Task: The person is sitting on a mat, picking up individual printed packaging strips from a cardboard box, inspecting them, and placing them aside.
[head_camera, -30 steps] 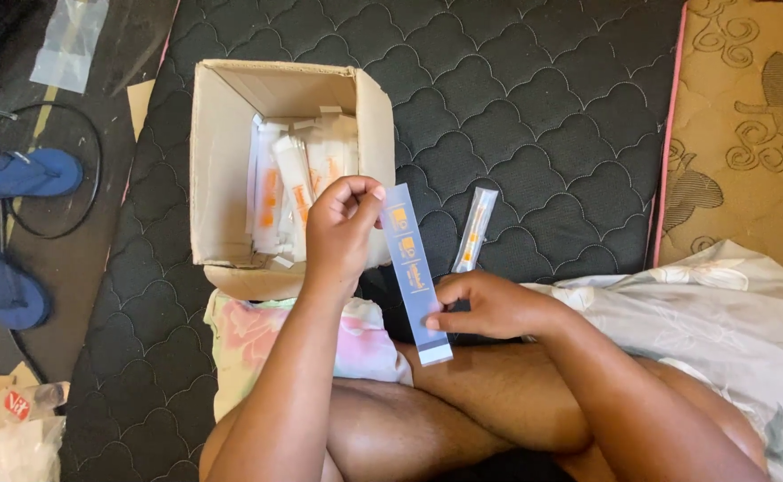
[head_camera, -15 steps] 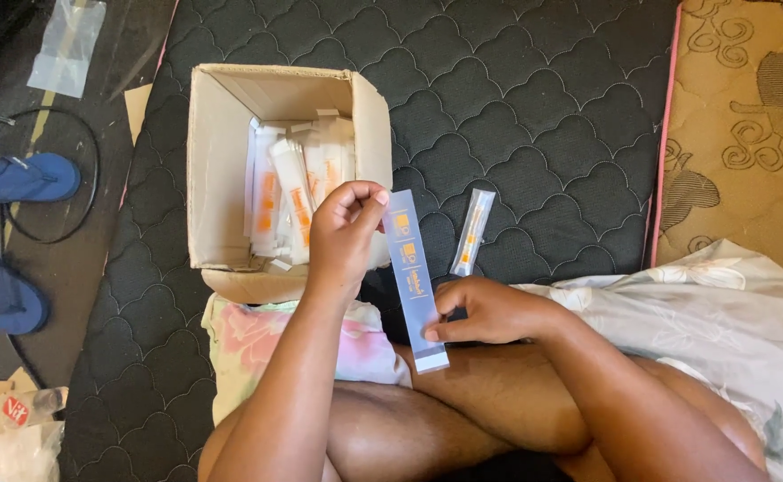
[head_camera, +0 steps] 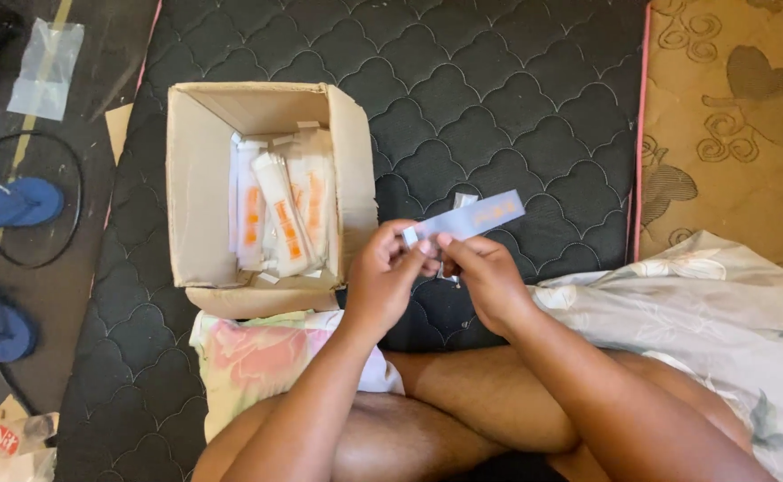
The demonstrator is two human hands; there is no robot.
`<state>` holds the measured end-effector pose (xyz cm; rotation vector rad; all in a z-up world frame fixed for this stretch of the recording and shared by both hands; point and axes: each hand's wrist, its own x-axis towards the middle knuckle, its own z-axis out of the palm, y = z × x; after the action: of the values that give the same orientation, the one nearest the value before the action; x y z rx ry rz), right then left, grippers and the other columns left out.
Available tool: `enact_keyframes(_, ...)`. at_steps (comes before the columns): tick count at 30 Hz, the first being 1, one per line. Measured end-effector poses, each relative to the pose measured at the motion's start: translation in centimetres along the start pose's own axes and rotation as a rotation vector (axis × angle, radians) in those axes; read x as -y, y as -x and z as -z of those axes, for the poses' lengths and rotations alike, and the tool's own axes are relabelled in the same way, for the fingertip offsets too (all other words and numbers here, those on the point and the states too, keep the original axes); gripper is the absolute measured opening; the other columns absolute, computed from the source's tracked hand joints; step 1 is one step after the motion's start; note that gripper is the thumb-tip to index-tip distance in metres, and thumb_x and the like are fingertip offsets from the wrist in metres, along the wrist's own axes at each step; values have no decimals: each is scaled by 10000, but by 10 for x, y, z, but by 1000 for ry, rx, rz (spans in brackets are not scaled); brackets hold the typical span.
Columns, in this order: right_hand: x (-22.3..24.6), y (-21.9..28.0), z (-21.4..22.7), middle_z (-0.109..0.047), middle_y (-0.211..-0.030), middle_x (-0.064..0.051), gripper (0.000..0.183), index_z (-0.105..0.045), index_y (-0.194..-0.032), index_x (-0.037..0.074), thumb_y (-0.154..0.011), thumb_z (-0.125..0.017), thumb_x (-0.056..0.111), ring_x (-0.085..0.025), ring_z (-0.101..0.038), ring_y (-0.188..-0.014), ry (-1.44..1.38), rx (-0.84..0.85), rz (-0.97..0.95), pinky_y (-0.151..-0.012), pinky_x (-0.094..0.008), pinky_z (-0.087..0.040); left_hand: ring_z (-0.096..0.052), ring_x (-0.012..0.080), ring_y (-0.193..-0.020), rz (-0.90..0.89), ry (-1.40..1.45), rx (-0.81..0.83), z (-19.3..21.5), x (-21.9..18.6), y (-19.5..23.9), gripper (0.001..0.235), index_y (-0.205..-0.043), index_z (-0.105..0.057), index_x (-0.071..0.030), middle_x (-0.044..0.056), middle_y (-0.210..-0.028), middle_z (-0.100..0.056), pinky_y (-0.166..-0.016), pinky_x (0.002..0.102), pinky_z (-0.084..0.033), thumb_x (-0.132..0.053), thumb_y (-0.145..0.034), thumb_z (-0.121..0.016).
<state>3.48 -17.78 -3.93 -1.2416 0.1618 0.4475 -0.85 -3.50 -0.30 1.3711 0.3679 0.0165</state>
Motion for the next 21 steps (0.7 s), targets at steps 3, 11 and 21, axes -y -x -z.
enact_keyframes(3, 6, 1, 1, -625, -639, -124, 321, -687, -666, 1, -955, -712, 138, -174, -558, -650, -5, -7, 46, -703, -308, -466, -735, 240, -794, -47, 24, -6, 6, 9, -7, 274, -1191, -603, 30, 224, -921, -702, -749, 368, -651, -98, -955, -658)
enact_keyframes(11, 17, -22, 23, -638, -708, -113, 145, -701, -864, 15, -977, -665, 99, -176, -600, -667, -154, -124, 193, -723, -303, -510, -730, 205, -750, -8, -56, -86, 27, -23, -10, 192, -1123, -651, 4, 178, -858, -687, -772, 366, -642, -100, -962, -655)
enact_keyframes(21, 40, -33, 40, -665, -870, -113, 96, -672, -1039, 17, -994, -635, 93, -147, -605, -711, -257, -256, 269, -711, -285, -533, -713, 194, -719, 10, -16, -169, 34, -29, -15, 171, -1094, -665, 12, 172, -815, -675, -767, 366, -630, -99, -964, -652)
